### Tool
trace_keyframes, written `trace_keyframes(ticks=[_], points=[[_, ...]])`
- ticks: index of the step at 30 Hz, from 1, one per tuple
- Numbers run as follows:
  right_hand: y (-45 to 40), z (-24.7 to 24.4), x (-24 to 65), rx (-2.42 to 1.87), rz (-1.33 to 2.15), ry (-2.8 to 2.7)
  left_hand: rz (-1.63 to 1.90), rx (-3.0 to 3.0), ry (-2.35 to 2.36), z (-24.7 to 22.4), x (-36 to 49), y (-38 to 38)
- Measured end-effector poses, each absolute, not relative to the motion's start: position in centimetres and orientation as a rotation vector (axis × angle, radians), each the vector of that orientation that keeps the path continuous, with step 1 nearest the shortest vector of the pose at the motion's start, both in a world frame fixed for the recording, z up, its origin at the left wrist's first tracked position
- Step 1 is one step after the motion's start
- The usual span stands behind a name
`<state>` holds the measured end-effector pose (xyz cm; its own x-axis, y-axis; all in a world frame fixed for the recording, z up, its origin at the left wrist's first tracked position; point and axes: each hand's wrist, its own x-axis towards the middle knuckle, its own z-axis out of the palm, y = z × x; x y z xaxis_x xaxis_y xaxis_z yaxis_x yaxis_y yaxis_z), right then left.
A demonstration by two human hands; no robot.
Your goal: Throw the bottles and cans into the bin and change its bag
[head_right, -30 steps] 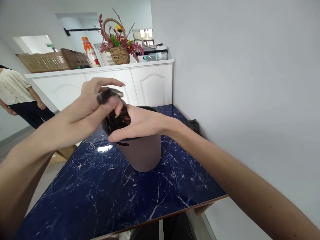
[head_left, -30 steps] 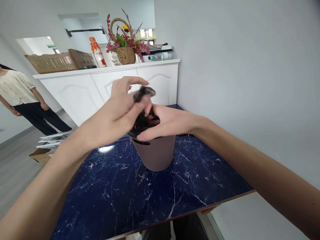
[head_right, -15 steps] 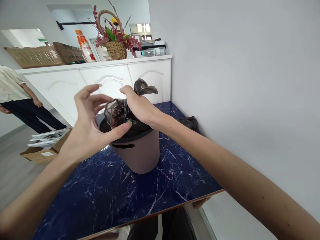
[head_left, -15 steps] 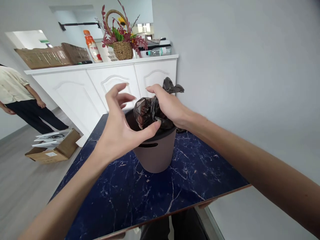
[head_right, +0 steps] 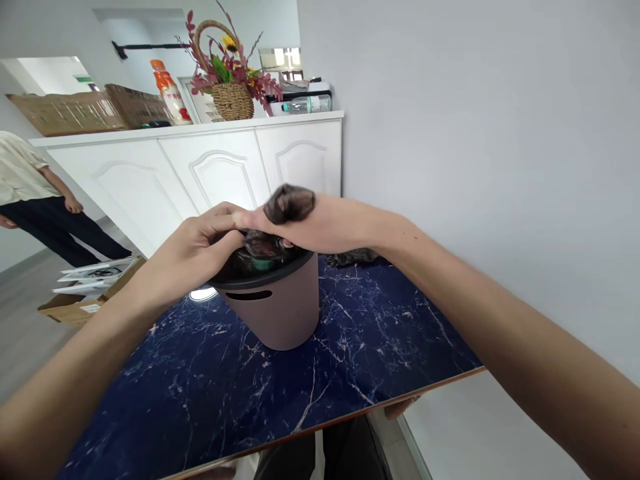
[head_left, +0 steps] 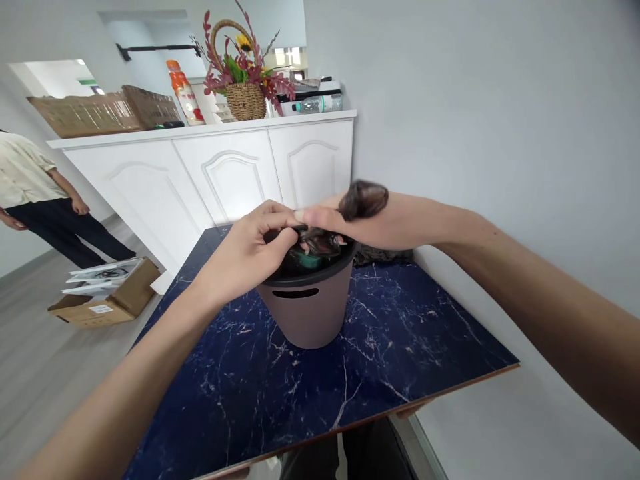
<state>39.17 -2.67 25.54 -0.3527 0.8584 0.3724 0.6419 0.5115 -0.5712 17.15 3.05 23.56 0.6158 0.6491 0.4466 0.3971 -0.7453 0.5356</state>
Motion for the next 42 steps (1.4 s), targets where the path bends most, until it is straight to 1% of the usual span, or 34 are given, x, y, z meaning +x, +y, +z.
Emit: trace_keyframes(ticks=[3,5,8,10,14,17,20,23,26,30,35,42], points=[[-2.8,24.9,40.2,-1.066,0.494,-2.272,0.823,2.338,0.871,23.7,16.9,3.1],[-2.6,24.3,40.5,-1.000,0.412,-2.217,0.800,2.232,0.932,23.8,16.8,3.0],[-1.9,23.1,40.6,-1.030,0.174,-2.086,0.834,2.200,0.963,23.9,16.8,2.7],[-1.3,22.3,40.4,-1.075,-0.049,-2.048,0.853,2.252,0.954,23.9,16.9,2.3],[-0.6,21.1,39.5,-1.083,-0.451,-2.006,0.771,2.397,0.802,24.1,17.0,1.2],[-0.7,20.7,38.8,-1.098,-0.593,-1.972,0.715,2.350,0.795,24.4,17.0,0.8],[-0.8,20.8,38.3,-1.114,-0.700,-1.964,0.841,2.229,0.882,24.4,17.1,1.3],[-1.1,21.2,37.9,-1.143,-0.712,-1.987,0.905,2.173,0.939,24.1,17.3,2.4],[-1.4,21.4,37.7,-1.182,-0.628,-2.031,0.909,2.103,0.945,23.7,17.2,3.1],[-2.0,21.3,37.9,-1.127,-0.585,-2.088,1.016,2.082,0.966,23.4,17.1,3.3],[-3.0,21.3,38.4,-1.134,-0.647,-2.183,1.118,2.263,1.071,23.7,16.6,3.7],[-4.9,20.5,39.9,-1.167,-0.544,-2.181,1.159,2.461,1.403,23.6,13.7,8.1]])
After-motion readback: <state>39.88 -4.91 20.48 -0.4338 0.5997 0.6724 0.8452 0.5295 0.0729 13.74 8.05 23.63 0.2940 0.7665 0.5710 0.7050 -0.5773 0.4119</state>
